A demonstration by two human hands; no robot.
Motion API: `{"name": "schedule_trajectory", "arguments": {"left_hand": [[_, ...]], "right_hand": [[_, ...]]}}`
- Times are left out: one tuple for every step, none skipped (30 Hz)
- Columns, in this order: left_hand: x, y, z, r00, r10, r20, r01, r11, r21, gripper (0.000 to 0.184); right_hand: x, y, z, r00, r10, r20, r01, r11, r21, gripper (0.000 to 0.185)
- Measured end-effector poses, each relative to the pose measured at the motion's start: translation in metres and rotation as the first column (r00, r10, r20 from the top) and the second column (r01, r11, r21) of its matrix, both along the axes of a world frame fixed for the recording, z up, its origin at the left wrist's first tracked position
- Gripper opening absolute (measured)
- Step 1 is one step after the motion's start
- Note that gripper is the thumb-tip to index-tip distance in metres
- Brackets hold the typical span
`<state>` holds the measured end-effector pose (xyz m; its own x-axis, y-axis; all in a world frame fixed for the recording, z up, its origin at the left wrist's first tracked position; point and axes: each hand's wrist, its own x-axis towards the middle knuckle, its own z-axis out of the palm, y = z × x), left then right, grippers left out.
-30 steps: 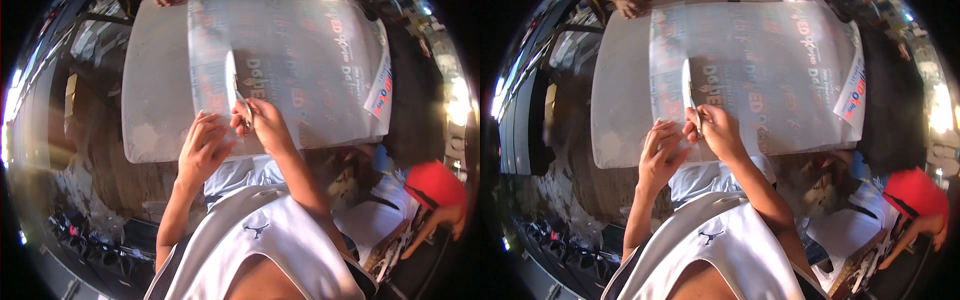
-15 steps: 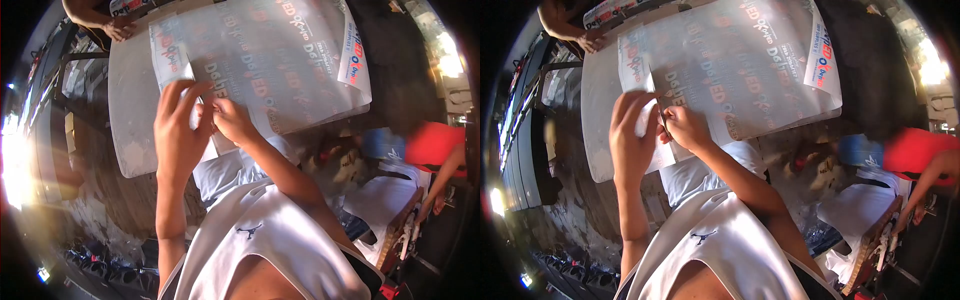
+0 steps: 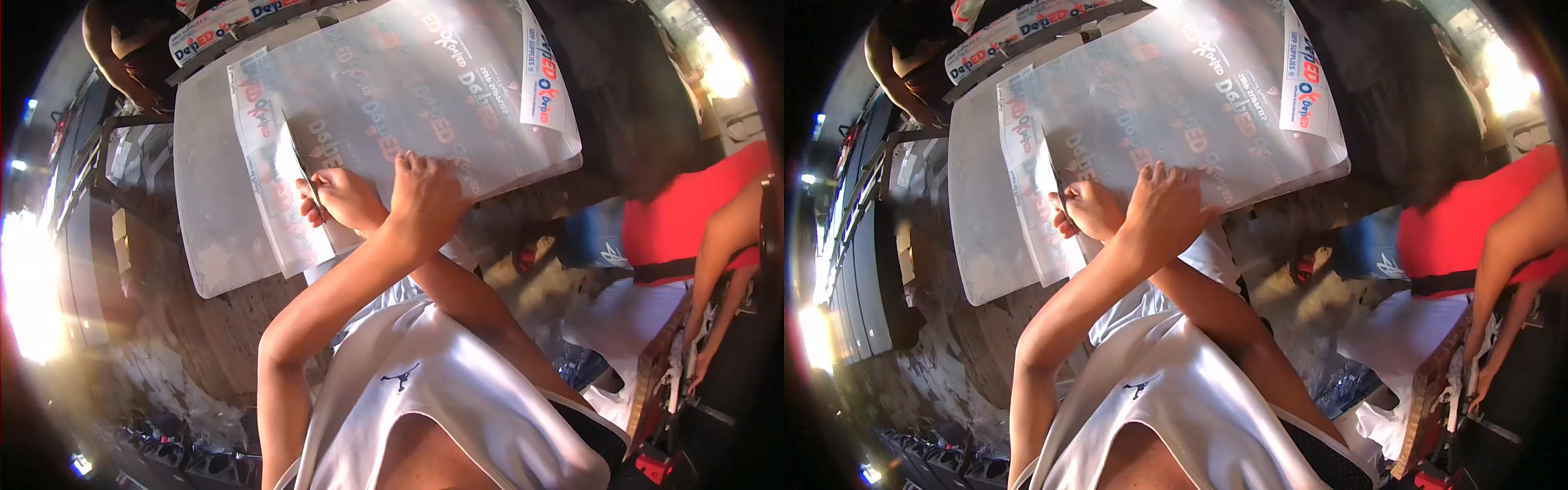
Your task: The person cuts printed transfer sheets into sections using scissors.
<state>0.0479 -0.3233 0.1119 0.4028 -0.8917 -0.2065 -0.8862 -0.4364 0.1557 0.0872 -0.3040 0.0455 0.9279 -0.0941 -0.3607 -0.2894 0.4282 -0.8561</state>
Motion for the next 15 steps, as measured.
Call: {"name": "schedule_trajectory", "arguments": {"left_hand": [[-0.003, -0.006, -0.004, 1.0, -0.009, -0.022, 0.006, 0.991, -0.133, 0.077], [-0.004, -0.013, -0.01, 0.999, -0.02, -0.042, 0.009, 0.965, -0.264, 0.079], [-0.004, -0.02, -0.031, 0.998, -0.014, 0.059, 0.037, 0.91, -0.413, 0.081], [-0.004, -0.025, -0.042, 0.998, -0.014, 0.058, 0.037, 0.91, -0.412, 0.081], [-0.004, -0.029, -0.052, 0.996, 0.048, 0.075, -0.015, 0.921, -0.39, 0.081], [-0.004, -0.032, -0.053, 0.989, 0.111, 0.094, -0.068, 0.927, -0.369, 0.082], [-0.005, -0.034, -0.052, 0.989, 0.112, 0.095, -0.07, 0.927, -0.369, 0.082], [-0.007, -0.033, -0.053, 0.991, 0.078, 0.107, -0.038, 0.942, -0.334, 0.08], [-0.009, -0.031, -0.049, 0.992, 0.045, 0.119, -0.007, 0.954, -0.299, 0.079], [-0.01, -0.028, -0.046, 0.992, 0.048, 0.121, -0.01, 0.955, -0.297, 0.079], [-0.011, -0.024, -0.043, 0.997, 0.007, 0.079, 0.016, 0.956, -0.292, 0.075], [-0.013, -0.018, -0.035, 0.999, -0.034, 0.034, 0.043, 0.956, -0.289, 0.072], [-0.012, -0.01, -0.026, 0.999, -0.031, 0.031, 0.039, 0.956, -0.29, 0.072], [-0.01, 0.002, -0.017, 0.993, -0.082, -0.089, 0.04, 0.917, -0.398, 0.063], [-0.006, 0.016, -0.007, 0.969, -0.141, -0.202, 0.022, 0.866, -0.5, 0.054]], "right_hand": [[-0.002, -0.001, 0.007, 1.0, -0.005, -0.011, 0.005, 1.0, -0.026, 0.031], [-0.002, -0.001, 0.004, 1.0, -0.008, -0.013, 0.008, 1.0, -0.023, 0.031], [0.0, -0.001, 0.0, 1.0, -0.003, 0.005, 0.003, 1.0, -0.018, 0.031], [0.002, -0.001, 0.0, 1.0, 0.005, 0.024, -0.004, 1.0, -0.013, 0.03], [0.002, -0.002, 0.0, 1.0, 0.006, 0.017, -0.006, 1.0, 0.018, 0.028], [0.002, -0.005, 0.001, 1.0, 0.01, 0.019, -0.01, 1.0, 0.016, 0.028], [0.001, -0.006, 0.003, 1.0, 0.016, 0.011, -0.016, 1.0, 0.018, 0.027], [0.0, -0.007, 0.004, 1.0, 0.022, 0.003, -0.022, 0.999, 0.024, 0.025], [-0.001, -0.006, 0.004, 1.0, 0.025, 0.003, -0.025, 0.999, 0.026, 0.025], [-0.002, -0.006, 0.005, 1.0, 0.02, 0.003, -0.02, 1.0, 0.023, 0.025], [-0.002, -0.005, 0.005, 1.0, 0.013, 0.001, -0.013, 1.0, 0.019, 0.024], [-0.003, -0.005, 0.006, 1.0, 0.015, 0.0, -0.015, 1.0, 0.019, 0.024], [-0.004, -0.006, 0.006, 1.0, 0.016, -0.003, -0.016, 1.0, 0.027, 0.025], [-0.003, -0.006, 0.007, 1.0, 0.018, -0.006, -0.018, 0.999, 0.032, 0.026], [-0.001, -0.006, 0.003, 1.0, 0.028, -0.011, -0.027, 0.999, 0.03, 0.026]]}}
